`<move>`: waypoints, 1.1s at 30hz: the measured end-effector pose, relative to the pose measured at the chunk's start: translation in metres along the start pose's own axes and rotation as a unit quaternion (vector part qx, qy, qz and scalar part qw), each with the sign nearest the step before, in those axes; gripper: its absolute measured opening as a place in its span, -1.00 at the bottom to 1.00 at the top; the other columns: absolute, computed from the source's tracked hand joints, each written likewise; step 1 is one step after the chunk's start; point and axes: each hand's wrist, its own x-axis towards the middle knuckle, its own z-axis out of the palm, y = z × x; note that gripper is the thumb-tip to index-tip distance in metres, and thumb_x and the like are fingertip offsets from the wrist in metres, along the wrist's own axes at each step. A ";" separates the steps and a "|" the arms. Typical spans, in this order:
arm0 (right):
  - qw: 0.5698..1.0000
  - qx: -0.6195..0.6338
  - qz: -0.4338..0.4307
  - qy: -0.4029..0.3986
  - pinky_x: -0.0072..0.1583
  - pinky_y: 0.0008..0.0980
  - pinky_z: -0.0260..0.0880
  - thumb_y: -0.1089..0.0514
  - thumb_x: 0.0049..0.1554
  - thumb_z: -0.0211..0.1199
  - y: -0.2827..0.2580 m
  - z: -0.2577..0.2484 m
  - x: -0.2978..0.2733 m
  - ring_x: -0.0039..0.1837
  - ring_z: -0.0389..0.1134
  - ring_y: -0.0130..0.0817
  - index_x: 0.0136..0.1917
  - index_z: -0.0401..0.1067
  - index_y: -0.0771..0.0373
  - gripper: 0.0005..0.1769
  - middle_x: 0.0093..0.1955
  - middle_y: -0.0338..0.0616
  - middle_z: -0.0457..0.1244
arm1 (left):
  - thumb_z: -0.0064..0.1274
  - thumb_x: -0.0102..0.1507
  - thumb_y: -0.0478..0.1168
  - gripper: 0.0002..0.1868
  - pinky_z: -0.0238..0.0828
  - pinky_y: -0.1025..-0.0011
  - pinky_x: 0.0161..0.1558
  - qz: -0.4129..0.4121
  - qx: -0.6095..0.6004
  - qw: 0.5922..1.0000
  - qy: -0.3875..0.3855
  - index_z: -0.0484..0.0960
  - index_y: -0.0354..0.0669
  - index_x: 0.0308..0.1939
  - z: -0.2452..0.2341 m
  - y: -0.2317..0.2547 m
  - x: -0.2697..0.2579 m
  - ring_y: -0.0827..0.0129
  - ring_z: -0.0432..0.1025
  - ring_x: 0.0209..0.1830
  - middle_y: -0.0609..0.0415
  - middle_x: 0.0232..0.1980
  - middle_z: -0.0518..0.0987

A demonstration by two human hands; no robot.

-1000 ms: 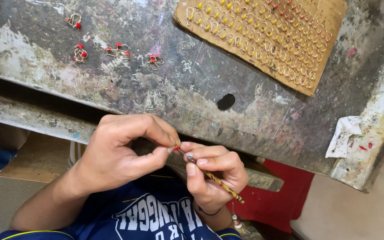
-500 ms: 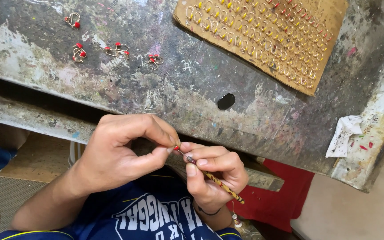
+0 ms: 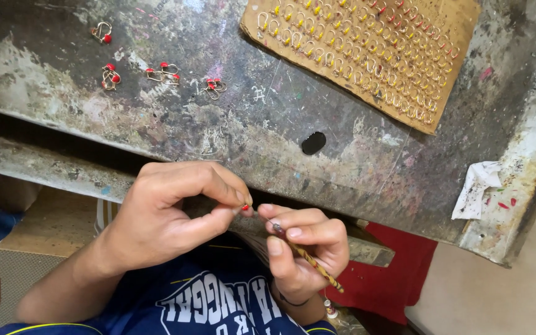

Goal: Applying red paint or enamel to small jewelry components using a fine-tipped stylus tool.

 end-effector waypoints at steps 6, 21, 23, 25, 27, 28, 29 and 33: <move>0.968 -0.176 -0.136 0.116 -0.11 -0.39 0.65 0.39 0.14 0.34 -0.004 -0.084 0.011 -0.13 0.50 -0.13 -0.02 0.32 0.31 -0.78 -0.09 0.17 0.36 | 0.06 0.27 -0.46 -0.90 0.56 0.50 -0.16 0.006 -0.019 1.000 -0.004 0.53 -0.24 -0.33 -0.001 0.004 0.001 0.34 0.64 -0.31 -0.01 -0.31 0.69; 0.765 -0.635 -0.056 0.086 0.16 -0.18 0.44 0.47 0.45 0.24 -0.049 -0.164 0.052 0.25 0.47 0.07 0.13 0.30 0.54 -0.88 0.26 0.36 0.40 | 0.05 0.23 -0.48 -0.89 0.56 0.56 -0.24 -0.014 -0.051 0.999 0.000 0.54 -0.24 -0.35 0.001 0.006 0.000 0.37 0.62 -0.32 -0.02 -0.31 0.68; 0.750 -0.655 -0.060 0.072 0.21 -0.14 0.47 0.46 0.45 0.24 -0.052 -0.161 0.049 0.30 0.48 0.12 0.14 0.32 0.55 -0.89 0.27 0.34 0.41 | 0.04 0.24 -0.48 -0.90 0.57 0.56 -0.23 -0.018 -0.049 0.999 -0.004 0.54 -0.24 -0.34 0.001 0.008 -0.001 0.38 0.62 -0.32 -0.02 -0.31 0.68; 0.724 -0.684 -0.018 0.083 0.07 -0.18 0.44 0.40 0.41 0.25 -0.055 -0.160 0.045 0.24 0.50 0.02 0.14 0.33 0.48 -0.88 0.34 0.20 0.42 | 0.05 0.25 -0.45 -0.90 0.53 0.56 -0.23 -0.020 -0.032 0.999 -0.014 0.54 -0.20 -0.34 0.001 0.010 -0.001 0.40 0.62 -0.30 0.04 -0.31 0.70; 0.760 -0.639 -0.075 0.087 0.19 -0.11 0.43 0.41 0.46 0.23 -0.048 -0.166 0.046 0.33 0.43 0.17 0.14 0.30 0.55 -0.86 0.37 0.41 0.35 | 0.07 0.25 -0.42 -0.93 0.55 0.59 -0.21 -0.020 0.001 1.000 -0.023 0.59 -0.18 -0.29 -0.004 0.017 0.003 0.47 0.62 -0.32 0.09 -0.29 0.71; 0.792 -0.590 -0.132 0.089 0.30 -0.03 0.42 0.42 0.51 0.22 -0.045 -0.169 0.046 0.43 0.37 0.33 0.14 0.28 0.63 -0.82 0.39 0.63 0.27 | 0.09 0.25 -0.39 -0.93 0.57 0.62 -0.20 -0.020 0.035 0.999 -0.029 0.64 -0.15 -0.24 -0.006 0.021 0.005 0.54 0.62 -0.34 0.14 -0.26 0.73; 0.791 -0.590 -0.131 0.091 0.30 -0.03 0.42 0.42 0.51 0.22 -0.041 -0.173 0.044 0.43 0.37 0.33 0.14 0.28 0.63 -0.82 0.39 0.63 0.27 | 0.09 0.25 -0.39 -0.93 0.57 0.62 -0.20 -0.020 0.036 0.999 -0.031 0.64 -0.15 -0.24 -0.009 0.027 0.012 0.54 0.62 -0.34 0.14 -0.26 0.73; 0.785 -0.525 -0.278 0.172 0.19 -0.01 0.44 0.16 0.45 0.24 -0.019 -0.171 0.031 0.11 0.31 0.10 0.09 0.30 0.57 -0.66 0.05 0.28 0.19 | 0.12 0.23 -0.43 -0.91 0.53 0.61 -0.19 0.053 0.147 0.987 -0.026 0.68 -0.21 -0.22 -0.019 0.056 0.048 0.57 0.61 -0.39 0.13 -0.30 0.73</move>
